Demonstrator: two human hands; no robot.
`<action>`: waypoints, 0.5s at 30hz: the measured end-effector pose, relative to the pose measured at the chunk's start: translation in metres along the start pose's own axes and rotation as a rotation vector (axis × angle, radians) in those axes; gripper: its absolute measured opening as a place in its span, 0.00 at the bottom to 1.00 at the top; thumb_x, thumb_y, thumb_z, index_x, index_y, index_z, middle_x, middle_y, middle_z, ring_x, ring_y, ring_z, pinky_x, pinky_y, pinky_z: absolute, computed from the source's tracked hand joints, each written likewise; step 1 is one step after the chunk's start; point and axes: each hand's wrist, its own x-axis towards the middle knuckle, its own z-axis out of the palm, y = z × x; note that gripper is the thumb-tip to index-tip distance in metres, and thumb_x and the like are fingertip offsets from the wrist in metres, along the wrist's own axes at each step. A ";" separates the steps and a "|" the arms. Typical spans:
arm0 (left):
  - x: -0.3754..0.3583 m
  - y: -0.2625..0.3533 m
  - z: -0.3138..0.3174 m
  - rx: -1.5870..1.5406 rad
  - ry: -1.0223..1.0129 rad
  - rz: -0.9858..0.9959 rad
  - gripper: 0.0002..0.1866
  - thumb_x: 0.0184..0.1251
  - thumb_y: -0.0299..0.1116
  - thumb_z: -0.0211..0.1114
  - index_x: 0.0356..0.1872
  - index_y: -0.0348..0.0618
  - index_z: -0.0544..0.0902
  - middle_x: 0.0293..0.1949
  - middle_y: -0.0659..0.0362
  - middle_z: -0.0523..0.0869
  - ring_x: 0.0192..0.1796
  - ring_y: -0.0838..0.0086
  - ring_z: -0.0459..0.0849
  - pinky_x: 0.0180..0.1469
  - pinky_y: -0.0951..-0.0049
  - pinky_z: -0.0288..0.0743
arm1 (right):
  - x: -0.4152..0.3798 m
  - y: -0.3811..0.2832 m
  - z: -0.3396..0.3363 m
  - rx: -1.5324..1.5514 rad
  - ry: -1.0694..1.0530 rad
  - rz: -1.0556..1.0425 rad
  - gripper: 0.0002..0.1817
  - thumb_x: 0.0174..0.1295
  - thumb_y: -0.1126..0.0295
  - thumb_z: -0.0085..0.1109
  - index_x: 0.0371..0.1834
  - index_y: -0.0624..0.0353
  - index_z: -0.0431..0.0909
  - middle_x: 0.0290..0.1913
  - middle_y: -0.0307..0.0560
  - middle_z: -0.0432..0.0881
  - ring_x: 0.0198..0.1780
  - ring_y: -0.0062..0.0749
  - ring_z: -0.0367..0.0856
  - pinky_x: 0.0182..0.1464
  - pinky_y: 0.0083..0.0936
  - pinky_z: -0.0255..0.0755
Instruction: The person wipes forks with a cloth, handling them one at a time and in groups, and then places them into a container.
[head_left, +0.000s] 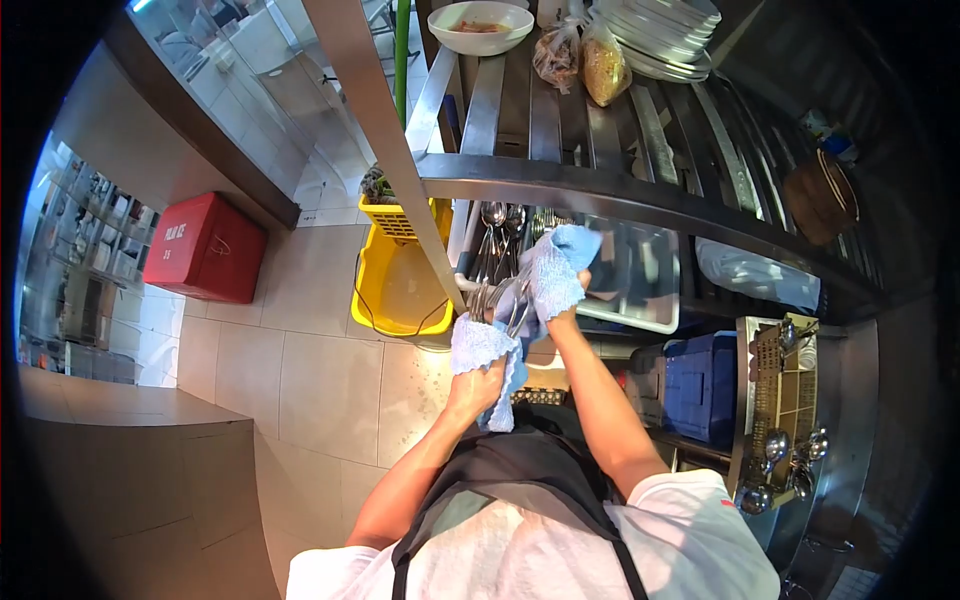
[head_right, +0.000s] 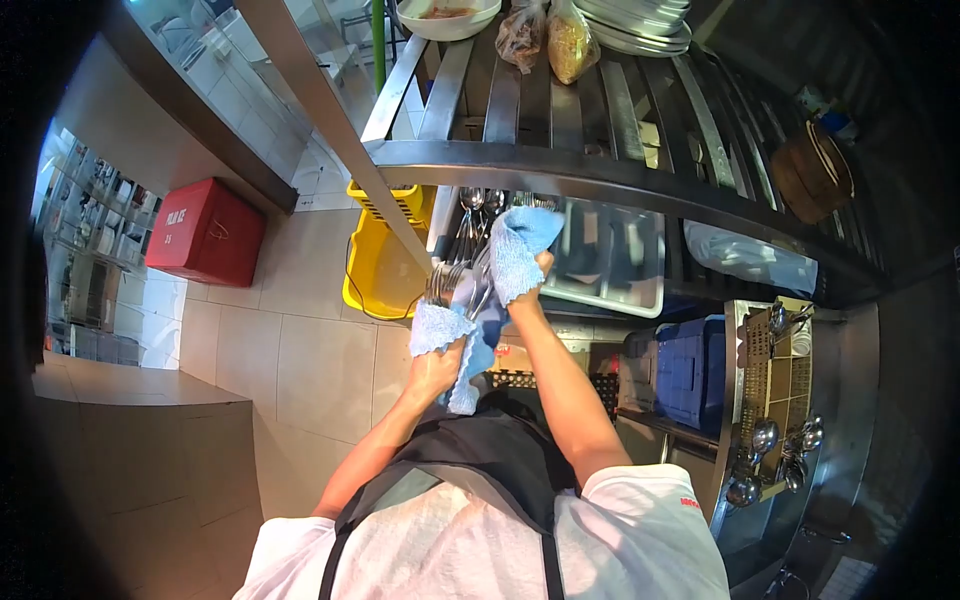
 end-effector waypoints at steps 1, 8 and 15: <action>0.001 -0.001 -0.003 0.001 0.029 0.021 0.14 0.58 0.37 0.52 0.38 0.38 0.76 0.36 0.47 0.78 0.43 0.53 0.75 0.45 0.61 0.67 | 0.013 0.004 -0.011 0.502 -0.032 0.039 0.16 0.53 0.69 0.46 0.45 0.62 0.72 0.38 0.48 0.78 0.37 0.38 0.77 0.41 0.28 0.71; 0.007 0.017 -0.027 -0.131 -0.050 -0.269 0.13 0.58 0.36 0.51 0.36 0.37 0.77 0.33 0.47 0.80 0.38 0.54 0.77 0.42 0.63 0.69 | -0.041 -0.045 0.038 2.905 0.178 0.405 0.20 0.53 0.62 0.43 0.42 0.69 0.70 0.40 0.54 0.75 0.42 0.42 0.74 0.50 0.34 0.63; -0.001 0.002 -0.004 0.124 -0.267 -0.253 0.15 0.60 0.35 0.46 0.44 0.45 0.76 0.36 0.43 0.79 0.41 0.53 0.78 0.42 0.60 0.70 | -0.023 0.062 -0.029 4.250 0.220 1.449 0.15 0.61 0.61 0.43 0.27 0.61 0.74 0.16 0.37 0.71 0.18 0.23 0.69 0.20 0.21 0.65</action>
